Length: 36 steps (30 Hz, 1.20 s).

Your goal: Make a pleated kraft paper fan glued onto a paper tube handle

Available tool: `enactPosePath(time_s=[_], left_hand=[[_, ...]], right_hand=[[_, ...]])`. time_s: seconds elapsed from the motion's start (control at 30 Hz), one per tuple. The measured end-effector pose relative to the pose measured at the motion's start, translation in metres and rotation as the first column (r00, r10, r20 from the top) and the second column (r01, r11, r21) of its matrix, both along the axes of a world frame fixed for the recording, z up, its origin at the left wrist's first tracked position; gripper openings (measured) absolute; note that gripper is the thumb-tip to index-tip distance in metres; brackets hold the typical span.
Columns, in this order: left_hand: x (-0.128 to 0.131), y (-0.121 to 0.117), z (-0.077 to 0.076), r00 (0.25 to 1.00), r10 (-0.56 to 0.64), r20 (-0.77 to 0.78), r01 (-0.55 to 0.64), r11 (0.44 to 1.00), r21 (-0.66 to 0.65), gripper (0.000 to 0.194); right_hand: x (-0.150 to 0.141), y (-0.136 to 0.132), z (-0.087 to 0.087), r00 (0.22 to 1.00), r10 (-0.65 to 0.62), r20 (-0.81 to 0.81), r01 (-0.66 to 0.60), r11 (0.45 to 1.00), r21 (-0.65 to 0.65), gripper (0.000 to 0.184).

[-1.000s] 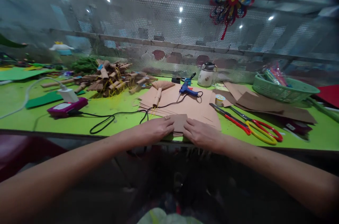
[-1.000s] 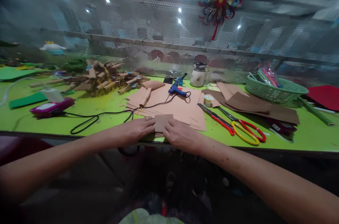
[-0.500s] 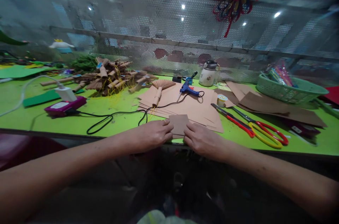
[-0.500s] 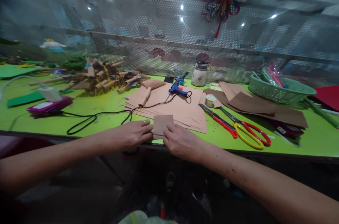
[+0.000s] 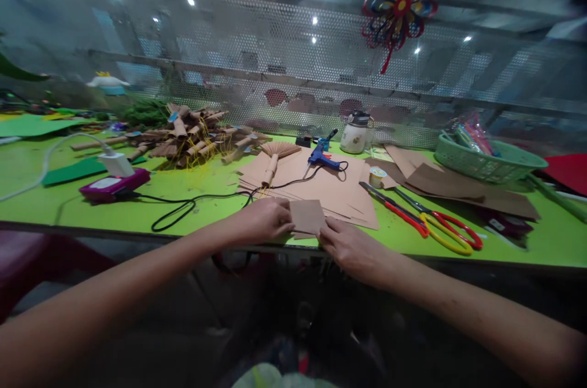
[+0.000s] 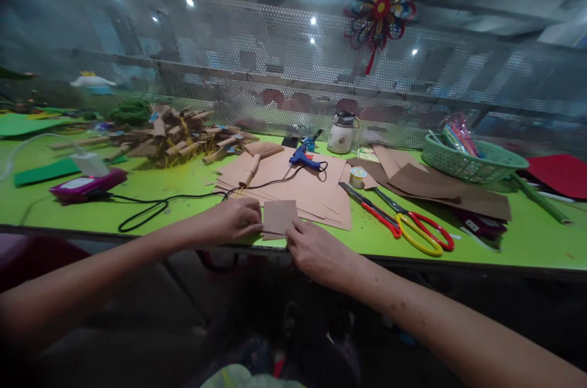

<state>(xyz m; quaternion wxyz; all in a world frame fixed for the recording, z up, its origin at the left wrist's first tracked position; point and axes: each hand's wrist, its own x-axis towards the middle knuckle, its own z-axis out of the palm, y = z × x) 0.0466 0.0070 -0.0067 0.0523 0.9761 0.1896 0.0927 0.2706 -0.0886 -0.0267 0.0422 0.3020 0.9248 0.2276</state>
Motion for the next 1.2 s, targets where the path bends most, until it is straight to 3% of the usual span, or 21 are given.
enactPosePath(time_s=[0.13, 0.27, 0.4, 0.63, 0.83, 1.0, 1.07, 1.2], left_hand=[[0.015, 0.006, 0.011, 0.984, 0.142, -0.106, -0.151, 0.985, -0.087, 0.028], [0.022, 0.006, 0.01, 0.944, 0.275, -0.184, -0.305, 0.939, -0.159, 0.017], [0.024, 0.007, 0.004, 0.929, 0.286, -0.234, -0.335, 0.919, -0.209, 0.016], [0.024, 0.006, 0.006, 0.921, 0.26, -0.289, -0.328, 0.92, -0.216, 0.021], [0.02, -0.009, 0.005, 0.947, 0.266, -0.182, -0.282, 0.957, -0.073, 0.017], [0.014, -0.025, 0.007, 0.967, 0.251, -0.037, -0.246, 0.963, 0.11, 0.019], [0.013, -0.03, 0.009, 0.98, 0.197, 0.007, -0.194, 0.958, 0.212, 0.019], [0.008, -0.04, 0.015, 0.987, 0.157, 0.034, -0.159, 0.935, 0.316, 0.019]], right_hand=[[-0.002, -0.005, -0.005, 0.996, -0.056, -0.075, 0.057, 0.998, 0.009, 0.02], [-0.005, -0.012, -0.011, 0.959, -0.158, -0.233, 0.16, 0.987, -0.012, 0.023], [-0.008, -0.015, -0.014, 0.926, -0.215, -0.31, 0.217, 0.976, -0.028, 0.025], [-0.012, -0.018, -0.009, 0.925, -0.241, -0.294, 0.241, 0.97, -0.039, 0.03], [-0.009, -0.018, -0.003, 0.864, -0.273, -0.423, 0.244, 0.962, -0.122, 0.028], [-0.005, -0.007, 0.006, 0.669, -0.3, -0.68, 0.201, 0.954, -0.223, 0.024], [-0.004, -0.002, 0.011, 0.647, -0.294, -0.703, 0.163, 0.955, -0.249, 0.028], [-0.002, 0.003, 0.021, 0.63, -0.27, -0.728, 0.013, 0.941, -0.337, 0.018]])
